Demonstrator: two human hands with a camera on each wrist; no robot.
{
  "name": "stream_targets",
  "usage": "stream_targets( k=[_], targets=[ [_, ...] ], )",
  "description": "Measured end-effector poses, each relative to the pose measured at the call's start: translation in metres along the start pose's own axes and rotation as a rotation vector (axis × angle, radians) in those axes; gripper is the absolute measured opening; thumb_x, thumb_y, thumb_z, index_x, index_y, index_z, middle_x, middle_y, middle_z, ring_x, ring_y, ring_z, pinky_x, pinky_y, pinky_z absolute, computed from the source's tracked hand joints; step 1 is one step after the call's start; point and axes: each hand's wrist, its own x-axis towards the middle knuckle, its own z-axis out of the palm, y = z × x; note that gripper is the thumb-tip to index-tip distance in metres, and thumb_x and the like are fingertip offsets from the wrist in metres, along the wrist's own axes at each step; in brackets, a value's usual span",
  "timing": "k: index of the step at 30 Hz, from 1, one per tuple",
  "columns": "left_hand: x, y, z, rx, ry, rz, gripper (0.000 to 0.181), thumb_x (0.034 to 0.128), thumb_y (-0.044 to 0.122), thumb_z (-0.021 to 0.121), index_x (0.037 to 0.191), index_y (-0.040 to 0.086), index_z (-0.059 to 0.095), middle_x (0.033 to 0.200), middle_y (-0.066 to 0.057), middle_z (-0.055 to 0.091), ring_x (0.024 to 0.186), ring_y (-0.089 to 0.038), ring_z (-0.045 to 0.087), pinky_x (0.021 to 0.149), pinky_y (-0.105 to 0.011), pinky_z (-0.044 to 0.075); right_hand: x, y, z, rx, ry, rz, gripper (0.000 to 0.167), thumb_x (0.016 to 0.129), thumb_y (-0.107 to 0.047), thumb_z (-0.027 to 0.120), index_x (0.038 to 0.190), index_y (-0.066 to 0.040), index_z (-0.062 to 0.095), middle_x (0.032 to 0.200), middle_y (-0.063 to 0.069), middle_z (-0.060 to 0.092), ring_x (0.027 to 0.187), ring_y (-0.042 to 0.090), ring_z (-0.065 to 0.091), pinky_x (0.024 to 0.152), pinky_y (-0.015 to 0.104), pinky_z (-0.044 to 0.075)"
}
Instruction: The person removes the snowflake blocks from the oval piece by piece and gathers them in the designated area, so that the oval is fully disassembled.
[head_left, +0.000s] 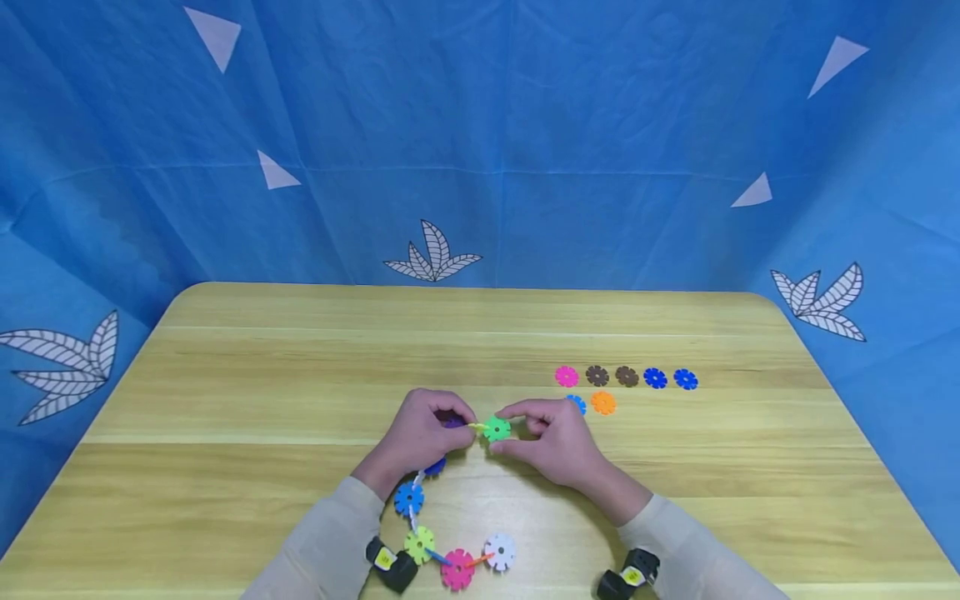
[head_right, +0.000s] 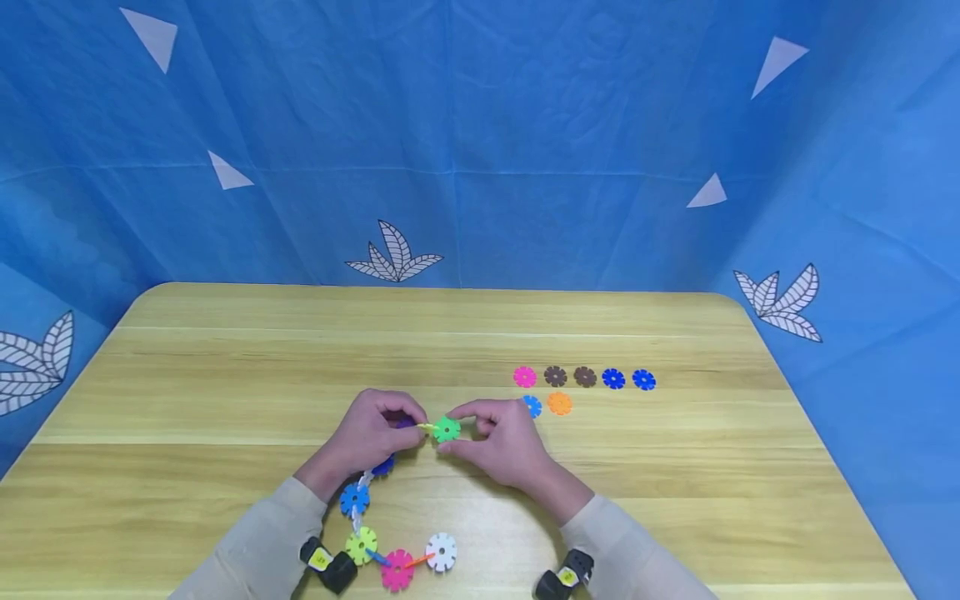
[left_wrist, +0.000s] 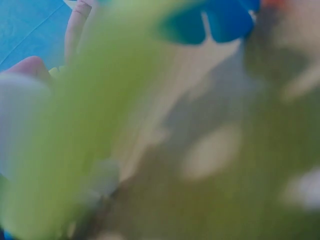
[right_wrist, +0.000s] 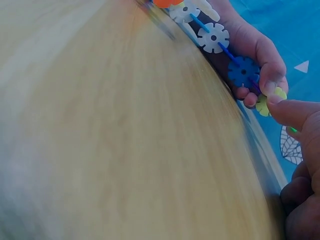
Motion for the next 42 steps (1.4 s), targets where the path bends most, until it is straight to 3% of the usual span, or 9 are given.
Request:
stream_targets(
  k=[7, 14, 19, 27, 32, 38, 42],
  targets=[
    [0.000, 0.000, 0.000, 0.003, 0.003, -0.012, 0.012, 0.0752, -0.010, 0.067, 0.081, -0.002, 0.074, 0.080, -0.013, 0.070, 0.069, -0.013, 0.059, 0.065, -0.024, 0.050, 0.000, 0.001, 0.001, 0.000, -0.012, -0.020, 0.038, 0.072, -0.023, 0.091, 0.106, -0.011, 0.077, 0.051, -0.012, 0.029, 0.049, 0.004, 0.025, 0.051, 0.023, 0.035],
    [0.005, -0.032, 0.003, 0.017, 0.011, -0.014, 0.015, 0.0744, -0.009, 0.070, 0.081, 0.004, 0.075, 0.081, -0.003, 0.071, 0.070, -0.014, 0.059, 0.066, -0.025, 0.050, 0.001, 0.002, 0.005, -0.006, -0.013, -0.031, 0.042, 0.070, -0.022, 0.093, 0.106, -0.007, 0.077, 0.051, -0.013, 0.027, 0.049, 0.003, 0.023, 0.050, 0.022, 0.033],
    [0.006, -0.040, 0.003, 0.007, 0.003, -0.017, 0.016, 0.0740, -0.003, 0.072, 0.081, 0.010, 0.076, 0.081, -0.002, 0.071, 0.071, -0.014, 0.060, 0.066, -0.026, 0.050, 0.001, 0.001, 0.006, -0.015, -0.005, -0.043, 0.039, 0.070, -0.020, 0.093, 0.103, -0.007, 0.077, 0.049, -0.014, 0.029, 0.046, 0.002, 0.025, 0.048, 0.022, 0.037],
    [0.005, -0.039, 0.003, 0.001, -0.015, -0.014, 0.018, 0.0739, -0.006, 0.072, 0.080, 0.011, 0.076, 0.080, -0.001, 0.071, 0.071, -0.016, 0.060, 0.065, -0.026, 0.050, 0.000, 0.003, 0.004, -0.001, -0.005, -0.030, 0.035, 0.071, -0.022, 0.093, 0.100, -0.011, 0.078, 0.048, -0.014, 0.031, 0.046, 0.003, 0.025, 0.049, 0.022, 0.038],
    [0.005, -0.037, 0.004, 0.013, -0.007, -0.017, 0.018, 0.0737, -0.008, 0.071, 0.081, 0.008, 0.076, 0.081, -0.003, 0.071, 0.071, -0.013, 0.059, 0.065, -0.025, 0.049, 0.000, 0.001, 0.004, 0.005, -0.004, -0.032, 0.034, 0.069, -0.015, 0.093, 0.099, -0.009, 0.078, 0.048, -0.014, 0.030, 0.046, 0.001, 0.025, 0.050, 0.022, 0.039],
    [0.001, -0.015, 0.004, 0.011, -0.001, 0.015, 0.016, 0.0716, -0.013, 0.067, 0.079, -0.001, 0.073, 0.078, -0.010, 0.070, 0.068, -0.012, 0.057, 0.064, -0.024, 0.048, 0.000, -0.018, 0.002, 0.010, -0.006, -0.038, 0.032, 0.068, 0.000, 0.091, 0.096, 0.001, 0.076, 0.047, -0.008, 0.030, 0.046, -0.002, 0.023, 0.052, 0.022, 0.041],
    [-0.003, -0.005, 0.000, -0.003, 0.024, 0.024, 0.013, 0.0720, -0.011, 0.068, 0.079, -0.001, 0.073, 0.077, -0.008, 0.070, 0.066, -0.010, 0.055, 0.062, -0.024, 0.047, -0.003, -0.014, -0.001, 0.019, -0.002, -0.009, 0.031, 0.070, -0.005, 0.091, 0.097, -0.001, 0.077, 0.048, -0.011, 0.029, 0.047, 0.002, 0.023, 0.054, 0.023, 0.042]
  ],
)
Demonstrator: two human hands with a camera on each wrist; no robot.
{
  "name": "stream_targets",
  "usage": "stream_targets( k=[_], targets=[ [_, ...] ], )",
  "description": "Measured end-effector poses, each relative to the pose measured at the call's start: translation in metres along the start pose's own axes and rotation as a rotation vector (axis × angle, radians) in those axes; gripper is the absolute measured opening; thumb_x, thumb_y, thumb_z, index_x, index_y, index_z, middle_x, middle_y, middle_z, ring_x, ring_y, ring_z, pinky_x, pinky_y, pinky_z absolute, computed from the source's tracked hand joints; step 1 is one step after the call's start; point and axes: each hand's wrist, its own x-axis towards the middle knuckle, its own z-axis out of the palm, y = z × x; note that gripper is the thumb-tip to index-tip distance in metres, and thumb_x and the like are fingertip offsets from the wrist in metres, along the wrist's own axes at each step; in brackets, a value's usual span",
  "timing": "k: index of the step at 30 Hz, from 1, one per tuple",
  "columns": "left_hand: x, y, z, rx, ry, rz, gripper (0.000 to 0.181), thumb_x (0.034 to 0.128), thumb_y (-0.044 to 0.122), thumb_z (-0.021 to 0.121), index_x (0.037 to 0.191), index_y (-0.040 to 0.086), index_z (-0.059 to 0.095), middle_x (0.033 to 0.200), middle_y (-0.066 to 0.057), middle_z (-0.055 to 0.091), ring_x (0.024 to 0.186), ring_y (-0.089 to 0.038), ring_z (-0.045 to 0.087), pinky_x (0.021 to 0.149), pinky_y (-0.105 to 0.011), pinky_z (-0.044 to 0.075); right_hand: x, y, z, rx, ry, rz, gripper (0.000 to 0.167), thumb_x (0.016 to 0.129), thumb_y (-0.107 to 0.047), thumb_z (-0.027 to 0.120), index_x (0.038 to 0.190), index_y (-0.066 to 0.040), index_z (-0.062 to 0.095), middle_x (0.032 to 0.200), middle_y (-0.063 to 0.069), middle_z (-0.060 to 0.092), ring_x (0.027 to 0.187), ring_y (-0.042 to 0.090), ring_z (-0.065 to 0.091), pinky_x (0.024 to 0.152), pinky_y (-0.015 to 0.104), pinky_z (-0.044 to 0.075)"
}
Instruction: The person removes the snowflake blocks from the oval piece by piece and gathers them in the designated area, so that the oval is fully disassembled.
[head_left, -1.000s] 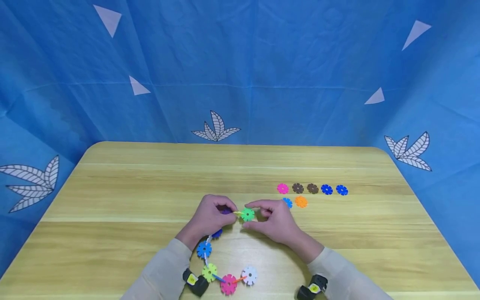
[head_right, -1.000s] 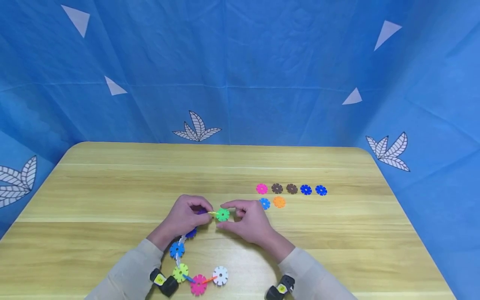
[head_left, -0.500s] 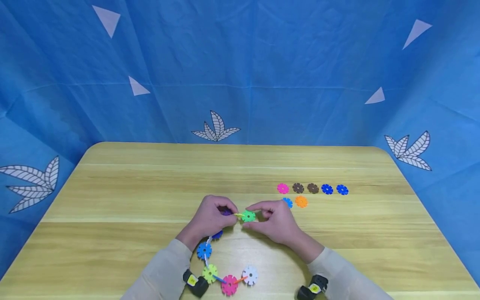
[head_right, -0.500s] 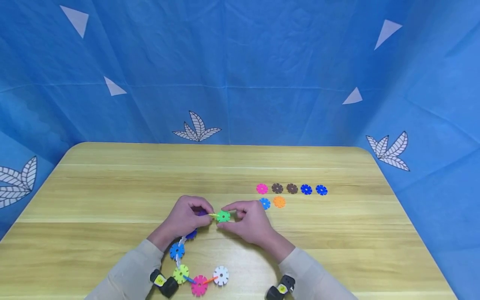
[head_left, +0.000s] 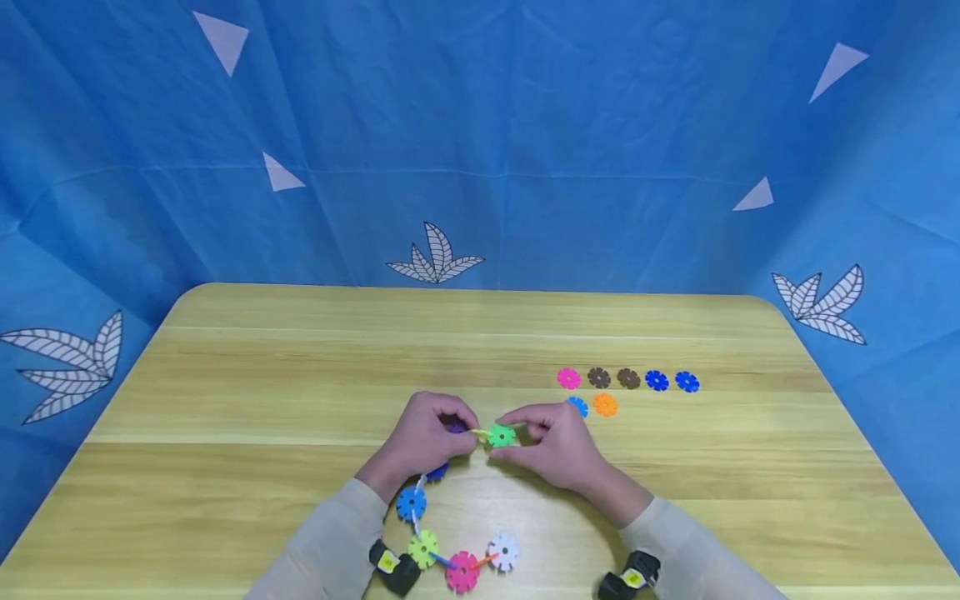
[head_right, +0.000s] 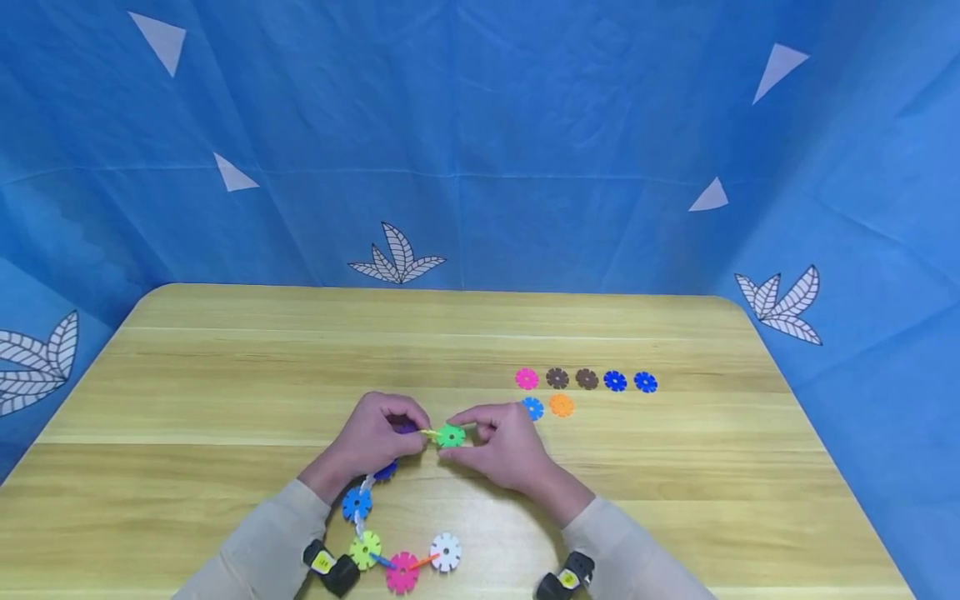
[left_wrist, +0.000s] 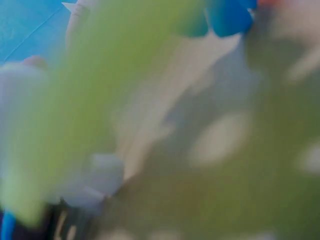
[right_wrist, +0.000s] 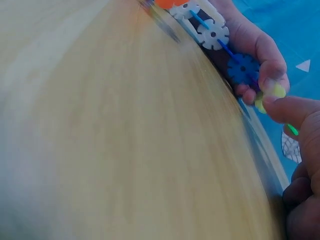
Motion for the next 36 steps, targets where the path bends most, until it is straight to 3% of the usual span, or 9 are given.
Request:
stream_targets(
  k=[5, 9, 15, 23, 30, 36],
  targets=[
    [0.003, -0.020, -0.001, 0.001, 0.016, -0.022, 0.014, 0.0747, -0.009, 0.071, 0.080, 0.003, 0.075, 0.080, -0.008, 0.071, 0.066, -0.013, 0.056, 0.062, -0.024, 0.048, -0.006, 0.018, -0.006, 0.045, 0.017, 0.011, 0.032, 0.071, -0.014, 0.092, 0.100, -0.009, 0.078, 0.050, -0.013, 0.029, 0.049, 0.004, 0.023, 0.053, 0.021, 0.038],
    [0.006, -0.038, 0.002, 0.029, 0.014, -0.002, 0.016, 0.0749, -0.003, 0.073, 0.080, 0.012, 0.076, 0.081, 0.000, 0.071, 0.070, -0.015, 0.060, 0.066, -0.027, 0.050, -0.008, 0.017, -0.007, 0.051, 0.015, 0.001, 0.035, 0.072, -0.014, 0.091, 0.103, -0.007, 0.077, 0.050, -0.012, 0.028, 0.049, 0.004, 0.023, 0.050, 0.021, 0.033],
    [0.006, -0.037, 0.001, 0.028, 0.014, -0.007, 0.017, 0.0764, -0.001, 0.076, 0.085, 0.013, 0.077, 0.086, 0.002, 0.071, 0.078, -0.017, 0.063, 0.072, -0.030, 0.052, -0.013, 0.016, -0.009, 0.036, 0.047, 0.004, 0.036, 0.074, -0.016, 0.091, 0.105, -0.007, 0.076, 0.053, -0.010, 0.029, 0.051, 0.005, 0.025, 0.051, 0.024, 0.033],
    [0.006, -0.032, -0.001, -0.015, -0.033, -0.099, 0.032, 0.0740, -0.004, 0.081, 0.103, 0.007, 0.075, 0.104, -0.006, 0.070, 0.093, -0.020, 0.065, 0.083, -0.033, 0.054, -0.028, 0.016, -0.022, -0.014, 0.117, 0.039, 0.037, 0.071, -0.003, 0.090, 0.106, -0.005, 0.075, 0.054, -0.008, 0.028, 0.052, 0.006, 0.025, 0.052, 0.024, 0.034],
    [0.008, -0.025, -0.001, -0.046, -0.061, -0.156, 0.039, 0.0749, -0.016, 0.070, 0.111, -0.003, 0.071, 0.110, -0.015, 0.068, 0.097, -0.029, 0.069, 0.083, -0.030, 0.055, -0.036, -0.009, -0.041, -0.059, 0.173, -0.014, 0.035, 0.070, 0.007, 0.086, 0.102, 0.005, 0.073, 0.054, -0.001, 0.029, 0.051, 0.007, 0.026, 0.049, 0.026, 0.033],
    [0.008, -0.029, 0.000, -0.044, -0.052, -0.156, 0.039, 0.0758, -0.012, 0.073, 0.112, 0.002, 0.071, 0.111, -0.010, 0.069, 0.096, -0.023, 0.069, 0.083, -0.029, 0.054, -0.043, -0.002, -0.059, -0.111, 0.211, 0.069, 0.035, 0.071, 0.005, 0.087, 0.103, 0.003, 0.073, 0.054, -0.004, 0.028, 0.051, 0.005, 0.024, 0.046, 0.025, 0.030]
  ],
)
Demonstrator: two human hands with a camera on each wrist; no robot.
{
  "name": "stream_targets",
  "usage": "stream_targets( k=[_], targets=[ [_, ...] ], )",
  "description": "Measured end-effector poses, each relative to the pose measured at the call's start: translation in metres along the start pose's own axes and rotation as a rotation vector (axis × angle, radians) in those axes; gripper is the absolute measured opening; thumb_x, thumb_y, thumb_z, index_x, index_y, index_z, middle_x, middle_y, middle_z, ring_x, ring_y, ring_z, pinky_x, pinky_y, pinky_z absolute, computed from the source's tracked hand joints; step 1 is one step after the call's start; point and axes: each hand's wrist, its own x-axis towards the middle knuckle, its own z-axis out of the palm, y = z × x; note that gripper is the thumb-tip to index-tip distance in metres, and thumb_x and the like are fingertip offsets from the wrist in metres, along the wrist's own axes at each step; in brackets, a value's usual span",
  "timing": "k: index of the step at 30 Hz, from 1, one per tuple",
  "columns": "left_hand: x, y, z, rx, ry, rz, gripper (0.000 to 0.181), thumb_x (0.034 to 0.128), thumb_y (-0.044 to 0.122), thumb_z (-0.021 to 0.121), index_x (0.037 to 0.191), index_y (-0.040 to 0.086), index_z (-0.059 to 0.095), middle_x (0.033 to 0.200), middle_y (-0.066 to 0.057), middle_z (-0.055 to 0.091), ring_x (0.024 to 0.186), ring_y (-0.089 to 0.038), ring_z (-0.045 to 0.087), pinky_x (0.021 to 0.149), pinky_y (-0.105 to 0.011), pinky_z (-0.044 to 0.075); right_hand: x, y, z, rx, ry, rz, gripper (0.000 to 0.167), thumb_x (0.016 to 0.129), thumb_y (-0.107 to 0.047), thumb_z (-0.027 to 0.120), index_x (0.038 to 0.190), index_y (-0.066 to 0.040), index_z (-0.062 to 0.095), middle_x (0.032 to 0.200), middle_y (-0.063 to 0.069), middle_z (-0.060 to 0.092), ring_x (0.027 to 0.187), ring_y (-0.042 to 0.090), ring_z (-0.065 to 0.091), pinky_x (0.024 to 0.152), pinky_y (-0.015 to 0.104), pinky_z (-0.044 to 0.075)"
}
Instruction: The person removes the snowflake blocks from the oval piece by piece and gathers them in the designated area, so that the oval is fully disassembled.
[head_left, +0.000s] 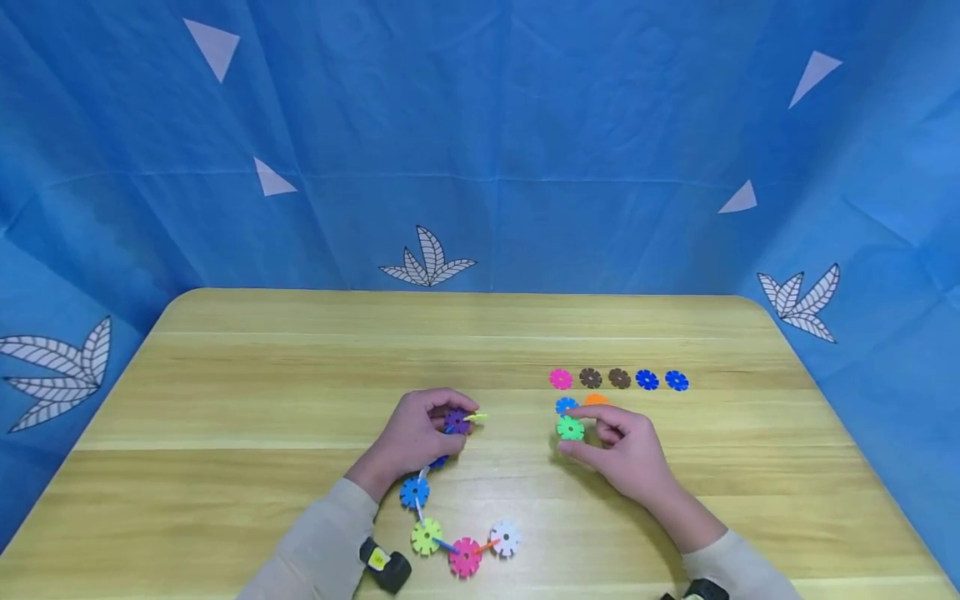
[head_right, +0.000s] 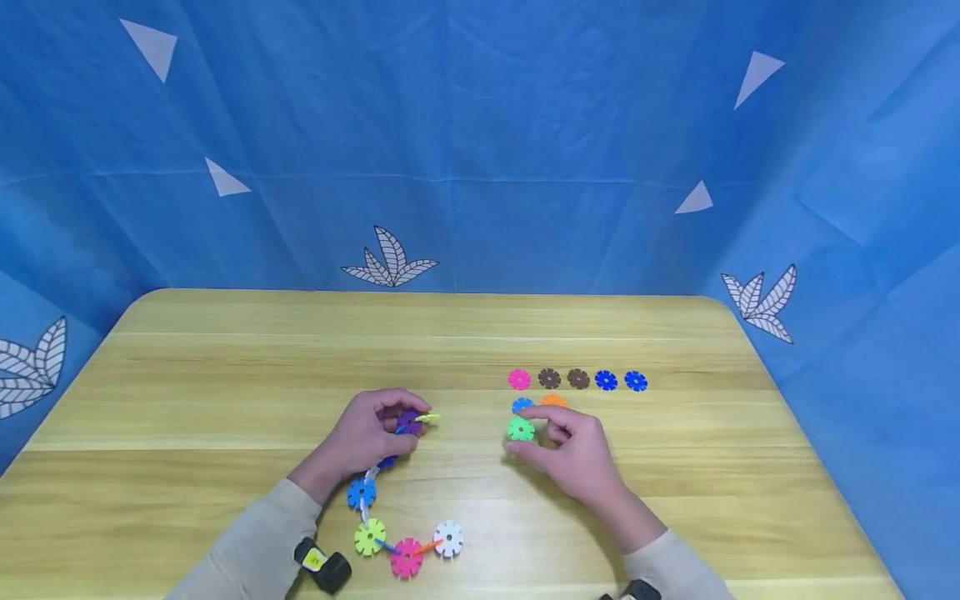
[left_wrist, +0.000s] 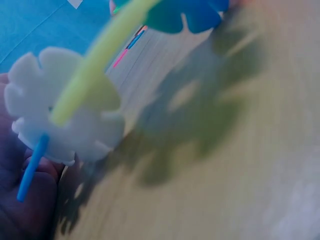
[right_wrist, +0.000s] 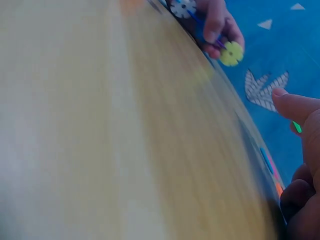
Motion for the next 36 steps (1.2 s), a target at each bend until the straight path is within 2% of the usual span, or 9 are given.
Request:
stream_targets(
  k=[8, 13, 20, 25, 27, 30, 32, 33, 36],
  targets=[
    [0.001, -0.008, -0.001, 0.050, 0.013, 0.039, 0.035, 0.0745, -0.009, 0.076, 0.105, 0.008, 0.072, 0.103, -0.004, 0.069, 0.092, -0.018, 0.068, 0.082, -0.031, 0.055, -0.001, 0.043, -0.025, -0.110, 0.053, 0.068, 0.038, 0.072, -0.008, 0.090, 0.107, -0.007, 0.075, 0.054, -0.006, 0.029, 0.050, 0.006, 0.024, 0.052, 0.025, 0.034],
    [0.001, -0.007, -0.002, 0.071, 0.023, 0.030, 0.033, 0.0740, -0.007, 0.075, 0.100, 0.011, 0.067, 0.094, 0.000, 0.070, 0.087, -0.016, 0.066, 0.079, -0.030, 0.054, 0.000, 0.051, -0.039, -0.158, 0.090, 0.095, 0.037, 0.074, -0.014, 0.091, 0.107, -0.011, 0.076, 0.054, -0.005, 0.029, 0.049, 0.010, 0.025, 0.053, 0.026, 0.035],
    [0.002, -0.007, -0.003, 0.016, 0.032, 0.030, 0.033, 0.0736, -0.007, 0.079, 0.101, 0.008, 0.068, 0.097, -0.003, 0.069, 0.086, -0.019, 0.066, 0.077, -0.029, 0.055, 0.004, 0.059, -0.054, -0.268, 0.107, 0.153, 0.038, 0.076, -0.023, 0.090, 0.109, -0.011, 0.075, 0.054, -0.005, 0.032, 0.049, 0.011, 0.028, 0.053, 0.028, 0.034],
    [0.002, -0.008, -0.002, 0.045, 0.078, 0.091, 0.031, 0.0711, -0.008, 0.083, 0.097, 0.008, 0.075, 0.102, -0.004, 0.063, 0.091, -0.021, 0.063, 0.079, -0.032, 0.055, 0.007, 0.061, -0.061, -0.317, 0.064, 0.200, 0.043, 0.076, -0.031, 0.089, 0.112, -0.010, 0.075, 0.053, -0.005, 0.033, 0.048, 0.010, 0.028, 0.054, 0.029, 0.036],
    [0.001, -0.001, -0.002, 0.066, 0.087, 0.106, 0.028, 0.0707, -0.009, 0.082, 0.095, 0.004, 0.076, 0.102, -0.006, 0.062, 0.092, -0.025, 0.061, 0.079, -0.034, 0.055, 0.008, 0.061, -0.063, -0.325, 0.049, 0.213, 0.044, 0.077, -0.032, 0.089, 0.112, -0.010, 0.075, 0.053, -0.005, 0.033, 0.048, 0.010, 0.028, 0.052, 0.029, 0.033],
    [-0.003, 0.014, -0.002, 0.058, 0.073, 0.095, 0.027, 0.0717, -0.010, 0.081, 0.097, -0.002, 0.075, 0.100, -0.010, 0.063, 0.091, -0.028, 0.062, 0.080, -0.037, 0.056, 0.009, 0.063, -0.065, -0.331, 0.037, 0.223, 0.044, 0.077, -0.034, 0.088, 0.111, -0.010, 0.074, 0.054, -0.005, 0.032, 0.049, 0.011, 0.028, 0.049, 0.031, 0.030],
    [-0.003, 0.015, -0.002, 0.048, 0.065, 0.067, 0.029, 0.0726, -0.009, 0.082, 0.100, -0.003, 0.073, 0.100, -0.011, 0.064, 0.091, -0.029, 0.064, 0.081, -0.036, 0.056, 0.010, 0.064, -0.066, -0.330, 0.030, 0.234, 0.045, 0.077, -0.035, 0.088, 0.111, -0.010, 0.074, 0.054, -0.005, 0.032, 0.050, 0.012, 0.028, 0.050, 0.031, 0.029],
    [-0.003, 0.015, -0.002, 0.041, 0.065, 0.058, 0.031, 0.0730, -0.007, 0.083, 0.101, -0.002, 0.073, 0.101, -0.010, 0.065, 0.091, -0.027, 0.064, 0.081, -0.034, 0.055, 0.010, 0.064, -0.066, -0.329, 0.025, 0.242, 0.045, 0.077, -0.036, 0.088, 0.111, -0.010, 0.074, 0.055, -0.005, 0.032, 0.050, 0.012, 0.028, 0.051, 0.031, 0.029],
    [0.001, 0.000, -0.001, 0.041, 0.073, 0.025, 0.035, 0.0731, 0.000, 0.087, 0.105, 0.004, 0.074, 0.102, -0.006, 0.067, 0.091, -0.023, 0.065, 0.081, -0.032, 0.055, 0.012, 0.063, -0.066, -0.326, 0.011, 0.271, 0.046, 0.077, -0.036, 0.088, 0.113, -0.010, 0.074, 0.055, -0.004, 0.031, 0.051, 0.013, 0.028, 0.051, 0.031, 0.028]
  ],
)
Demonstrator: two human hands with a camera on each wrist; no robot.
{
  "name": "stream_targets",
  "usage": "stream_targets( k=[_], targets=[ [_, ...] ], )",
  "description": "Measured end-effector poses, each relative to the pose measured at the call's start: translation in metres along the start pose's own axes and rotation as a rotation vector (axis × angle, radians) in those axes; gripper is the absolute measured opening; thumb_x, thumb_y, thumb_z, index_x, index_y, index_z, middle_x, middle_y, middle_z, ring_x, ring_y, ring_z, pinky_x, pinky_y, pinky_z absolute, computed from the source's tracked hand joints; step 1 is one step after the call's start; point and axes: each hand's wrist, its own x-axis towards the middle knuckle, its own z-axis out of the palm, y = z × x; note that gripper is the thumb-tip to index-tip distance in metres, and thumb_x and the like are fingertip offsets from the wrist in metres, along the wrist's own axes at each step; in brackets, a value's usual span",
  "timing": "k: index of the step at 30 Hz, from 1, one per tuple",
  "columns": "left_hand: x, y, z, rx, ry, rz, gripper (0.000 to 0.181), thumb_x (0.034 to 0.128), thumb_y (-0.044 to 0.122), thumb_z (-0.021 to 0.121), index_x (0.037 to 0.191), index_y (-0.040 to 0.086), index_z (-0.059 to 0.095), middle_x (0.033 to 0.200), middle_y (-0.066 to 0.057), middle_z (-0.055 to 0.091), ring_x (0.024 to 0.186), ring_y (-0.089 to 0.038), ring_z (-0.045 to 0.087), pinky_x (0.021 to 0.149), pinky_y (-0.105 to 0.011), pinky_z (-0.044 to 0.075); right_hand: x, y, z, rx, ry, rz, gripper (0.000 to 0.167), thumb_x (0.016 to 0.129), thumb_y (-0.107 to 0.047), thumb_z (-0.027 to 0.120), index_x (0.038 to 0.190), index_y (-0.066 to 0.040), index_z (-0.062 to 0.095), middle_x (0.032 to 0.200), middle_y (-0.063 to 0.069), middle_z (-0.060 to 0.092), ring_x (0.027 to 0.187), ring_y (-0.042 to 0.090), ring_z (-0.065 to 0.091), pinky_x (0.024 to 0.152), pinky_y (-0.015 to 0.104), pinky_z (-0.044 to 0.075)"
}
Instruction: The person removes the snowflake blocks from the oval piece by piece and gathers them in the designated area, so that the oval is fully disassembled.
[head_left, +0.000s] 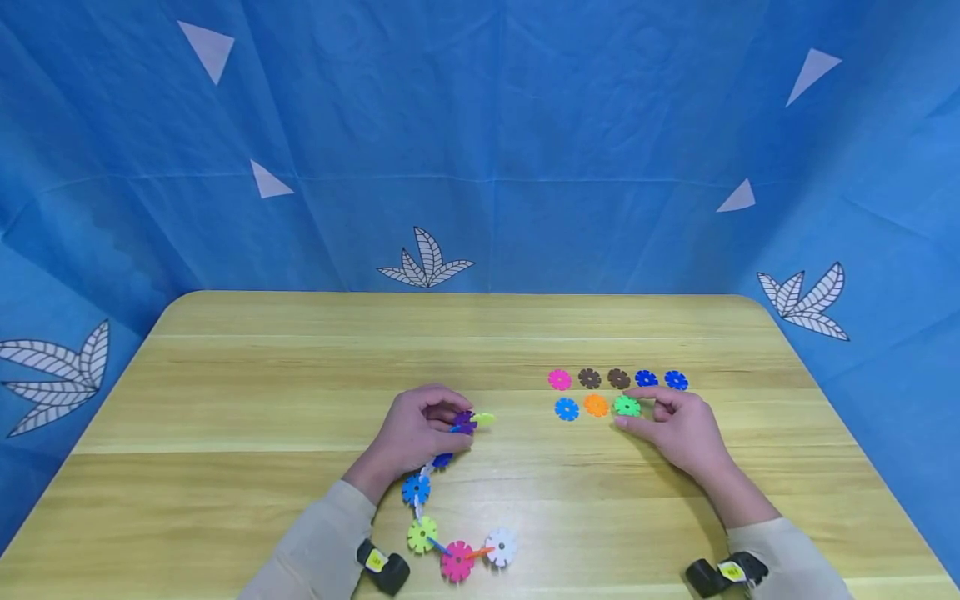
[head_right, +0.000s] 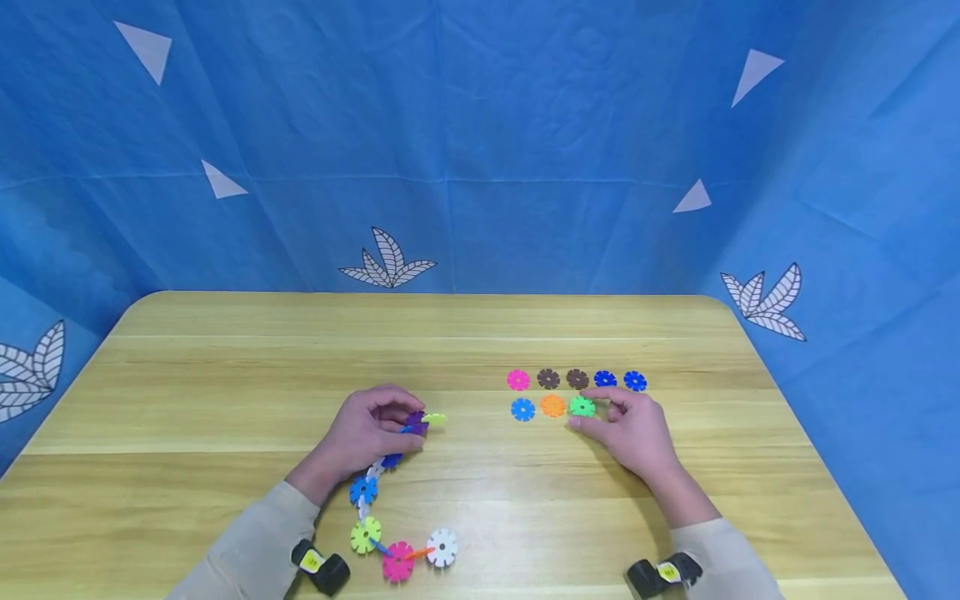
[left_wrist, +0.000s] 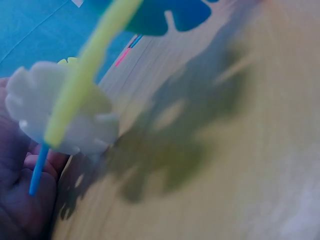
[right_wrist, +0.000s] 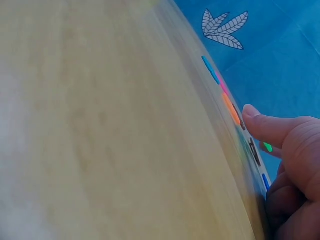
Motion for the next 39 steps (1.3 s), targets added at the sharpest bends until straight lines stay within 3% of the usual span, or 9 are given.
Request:
stream_targets(
  k=[17, 25, 32, 36, 39],
  targets=[
    [0.0009, -0.0054, -0.0001, -0.037, -0.016, -0.043, 0.027, 0.0735, 0.016, 0.091, 0.097, 0.016, 0.078, 0.095, 0.001, 0.072, 0.084, -0.020, 0.069, 0.077, -0.032, 0.056, 0.0036, -0.0015, 0.0005, -0.047, -0.024, 0.031, 0.048, 0.077, -0.035, 0.088, 0.114, -0.008, 0.074, 0.057, -0.003, 0.035, 0.054, 0.015, 0.033, 0.053, 0.031, 0.029],
    [-0.0005, -0.0036, 0.0001, -0.115, -0.039, -0.055, 0.029, 0.0749, 0.004, 0.088, 0.101, 0.006, 0.076, 0.102, -0.007, 0.071, 0.089, -0.022, 0.069, 0.078, -0.030, 0.057, 0.0023, -0.0014, 0.0002, -0.046, -0.015, 0.038, 0.047, 0.077, -0.034, 0.088, 0.113, -0.008, 0.074, 0.057, -0.002, 0.035, 0.053, 0.015, 0.032, 0.055, 0.031, 0.031],
    [0.0001, -0.0038, -0.0009, -0.070, -0.029, -0.004, 0.027, 0.0749, 0.002, 0.087, 0.100, 0.006, 0.078, 0.107, -0.007, 0.068, 0.092, -0.021, 0.069, 0.079, -0.029, 0.056, 0.0001, -0.0032, -0.0013, -0.079, 0.018, 0.050, 0.037, 0.079, -0.032, 0.087, 0.104, -0.008, 0.075, 0.055, -0.002, 0.037, 0.053, 0.016, 0.034, 0.065, 0.034, 0.037],
    [0.0003, -0.0041, -0.0005, -0.046, -0.024, 0.029, 0.024, 0.0747, 0.003, 0.087, 0.097, 0.008, 0.079, 0.105, -0.005, 0.067, 0.092, -0.020, 0.068, 0.078, -0.029, 0.056, 0.0007, -0.0030, -0.0015, -0.078, 0.017, 0.057, 0.034, 0.080, -0.030, 0.086, 0.104, -0.008, 0.075, 0.055, -0.002, 0.037, 0.053, 0.016, 0.034, 0.064, 0.034, 0.036],
    [0.0004, -0.0044, 0.0006, -0.059, -0.035, 0.016, 0.023, 0.0756, 0.004, 0.087, 0.096, 0.011, 0.079, 0.104, -0.003, 0.069, 0.091, -0.019, 0.069, 0.078, -0.030, 0.056, 0.0006, -0.0030, -0.0014, -0.070, 0.015, 0.060, 0.035, 0.080, -0.031, 0.086, 0.105, -0.008, 0.075, 0.055, -0.002, 0.036, 0.052, 0.016, 0.033, 0.061, 0.033, 0.035]
  ],
)
